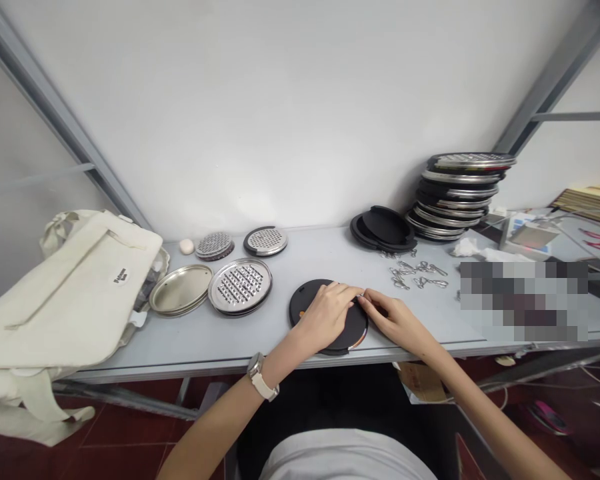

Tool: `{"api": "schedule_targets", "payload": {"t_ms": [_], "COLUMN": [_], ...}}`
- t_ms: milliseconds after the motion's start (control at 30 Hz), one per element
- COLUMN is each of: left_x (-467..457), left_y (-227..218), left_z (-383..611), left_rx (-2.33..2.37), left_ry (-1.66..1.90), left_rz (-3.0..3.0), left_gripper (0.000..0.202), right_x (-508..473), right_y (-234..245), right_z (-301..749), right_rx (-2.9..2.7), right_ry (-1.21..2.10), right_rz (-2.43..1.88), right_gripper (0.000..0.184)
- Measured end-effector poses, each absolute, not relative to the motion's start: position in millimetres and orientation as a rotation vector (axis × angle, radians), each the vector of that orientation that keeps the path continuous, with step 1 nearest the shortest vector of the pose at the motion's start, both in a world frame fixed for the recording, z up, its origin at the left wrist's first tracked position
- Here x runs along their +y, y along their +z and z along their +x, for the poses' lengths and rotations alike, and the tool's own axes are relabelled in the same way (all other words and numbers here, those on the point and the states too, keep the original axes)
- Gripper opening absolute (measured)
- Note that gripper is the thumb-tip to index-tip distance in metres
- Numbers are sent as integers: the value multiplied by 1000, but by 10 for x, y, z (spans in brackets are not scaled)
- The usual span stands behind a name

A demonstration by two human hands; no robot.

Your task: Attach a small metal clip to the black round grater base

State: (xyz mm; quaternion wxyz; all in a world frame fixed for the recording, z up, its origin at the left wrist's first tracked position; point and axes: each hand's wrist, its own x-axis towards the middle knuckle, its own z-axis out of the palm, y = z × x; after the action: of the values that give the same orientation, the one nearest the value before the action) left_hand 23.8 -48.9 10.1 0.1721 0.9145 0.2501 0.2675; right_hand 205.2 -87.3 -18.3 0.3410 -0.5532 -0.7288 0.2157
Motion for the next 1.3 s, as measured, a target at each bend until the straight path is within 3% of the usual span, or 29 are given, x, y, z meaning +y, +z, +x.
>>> {"api": "schedule_targets", "payload": {"t_ms": [1033, 1133, 1300], "left_x": [-498, -499, -494], "left_y": [121, 123, 115], "left_z": [237, 239, 240], "left_rx": [725, 729, 721], "left_ry": [745, 730, 707], "left_rz": [2613, 2617, 2623], "left_gripper": [38, 40, 43], "right_x": [-894, -908, -919], "right_y": [-179, -170, -165], "right_z": [2045, 2040, 2034], "right_rx": [-1872, -1847, -1842], "right_ry": [535, 583, 644], "right_rz": [-1447, -1429, -1411], "right_gripper": [15, 4, 17]}}
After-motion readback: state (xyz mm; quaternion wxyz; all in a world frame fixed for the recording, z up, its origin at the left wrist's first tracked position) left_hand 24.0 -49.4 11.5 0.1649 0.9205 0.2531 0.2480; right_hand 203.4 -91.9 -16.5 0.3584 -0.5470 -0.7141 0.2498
